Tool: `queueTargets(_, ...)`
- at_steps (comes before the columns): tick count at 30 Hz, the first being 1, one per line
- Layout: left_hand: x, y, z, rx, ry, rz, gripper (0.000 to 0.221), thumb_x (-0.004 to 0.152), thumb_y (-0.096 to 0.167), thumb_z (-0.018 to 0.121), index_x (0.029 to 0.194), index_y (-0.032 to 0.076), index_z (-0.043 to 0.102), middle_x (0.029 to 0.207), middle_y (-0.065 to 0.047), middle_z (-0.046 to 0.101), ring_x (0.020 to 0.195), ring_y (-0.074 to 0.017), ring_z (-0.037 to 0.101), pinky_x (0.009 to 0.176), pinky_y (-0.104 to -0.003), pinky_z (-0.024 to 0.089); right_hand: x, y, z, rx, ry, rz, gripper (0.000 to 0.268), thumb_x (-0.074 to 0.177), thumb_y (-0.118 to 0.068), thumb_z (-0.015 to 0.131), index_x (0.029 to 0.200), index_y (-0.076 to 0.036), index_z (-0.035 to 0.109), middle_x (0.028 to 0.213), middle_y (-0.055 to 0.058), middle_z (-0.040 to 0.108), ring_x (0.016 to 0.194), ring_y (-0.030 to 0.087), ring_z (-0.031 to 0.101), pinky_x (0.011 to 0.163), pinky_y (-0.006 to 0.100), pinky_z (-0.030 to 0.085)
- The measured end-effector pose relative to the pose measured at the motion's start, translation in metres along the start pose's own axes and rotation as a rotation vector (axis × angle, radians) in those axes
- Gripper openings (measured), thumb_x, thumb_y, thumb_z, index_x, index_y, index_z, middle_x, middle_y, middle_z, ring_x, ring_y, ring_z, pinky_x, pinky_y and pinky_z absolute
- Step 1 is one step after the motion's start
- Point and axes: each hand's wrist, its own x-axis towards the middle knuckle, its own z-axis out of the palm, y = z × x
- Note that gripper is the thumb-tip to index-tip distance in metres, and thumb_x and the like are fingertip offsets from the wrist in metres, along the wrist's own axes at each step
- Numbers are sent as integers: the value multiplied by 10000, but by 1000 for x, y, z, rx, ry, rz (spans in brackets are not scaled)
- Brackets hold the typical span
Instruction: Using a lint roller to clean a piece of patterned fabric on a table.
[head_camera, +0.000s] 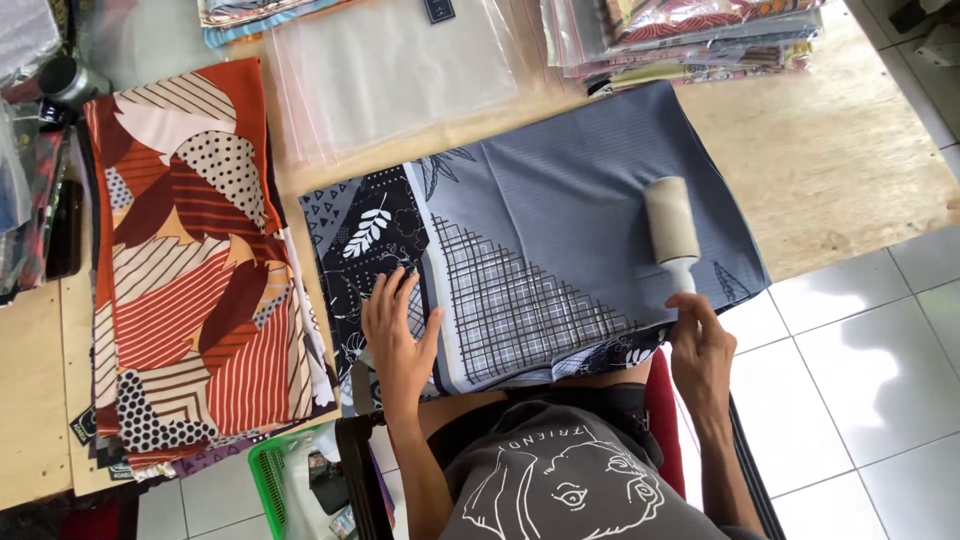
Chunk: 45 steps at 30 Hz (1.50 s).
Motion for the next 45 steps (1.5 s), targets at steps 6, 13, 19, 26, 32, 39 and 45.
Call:
queueTargets(6,0,2,1,94,5,-54,546,996,399,630,1481,174,518,1613,-130,387,1513,-393,267,1192,-626,145,-30,-1,44,169,-241,-44,320,910,-60,495,1022,-209,755,658,76,655,587,200,564,697,397,531)
queueTargets(13,2,-3,-3,253,-2,-123,652,1001,527,557,1553,198,447,1661,-127,322,1536,-402,213,1199,-620,140,-12,-2,24,66,-197,-50,339,920,-54,510,1043,-254,755,785,75,756,614,233,611,714,388,519)
queueTargets(19,4,-3,2,322,46,-158,660,1005,544,535,1551,183,447,1657,-135,330,1529,-407,235,1191,-592,202,9,1,-5,52,52,-10,261,1094,-15,433,1064,-139,660,643,71,538,603,191,542,704,334,480)
queueTargets(26,7,-12,6,365,67,-223,661,1033,548,473,1581,184,415,1675,-120,304,1542,-403,200,1197,-582,157,-14,-12,20,90,-158,-52,276,931,-40,544,1042,-193,746,824,151,754,738,317,670,775,466,523)
queueTargets(32,13,-11,2,363,-15,-260,606,1093,431,373,1624,143,316,1703,-151,196,1552,-425,114,1207,-598,108,22,-34,-13,-88,-6,-84,274,1047,-58,467,1190,-178,667,728,149,607,655,356,575,753,471,491)
queueTargets(39,70,28,6,136,-112,-30,745,1028,501,507,1616,105,279,1646,-270,242,1502,-537,155,1153,-736,108,47,-65,21,-65,-60,-347,298,1007,46,542,1053,-165,747,964,134,664,831,360,648,821,483,515)
queueTargets(45,140,3,73,134,-213,224,661,1053,382,528,1621,144,287,1654,-212,271,1491,-521,243,1138,-757,193,48,-90,72,-516,-296,-440,195,1038,-424,573,1074,-332,742,940,-12,549,906,215,550,777,377,430)
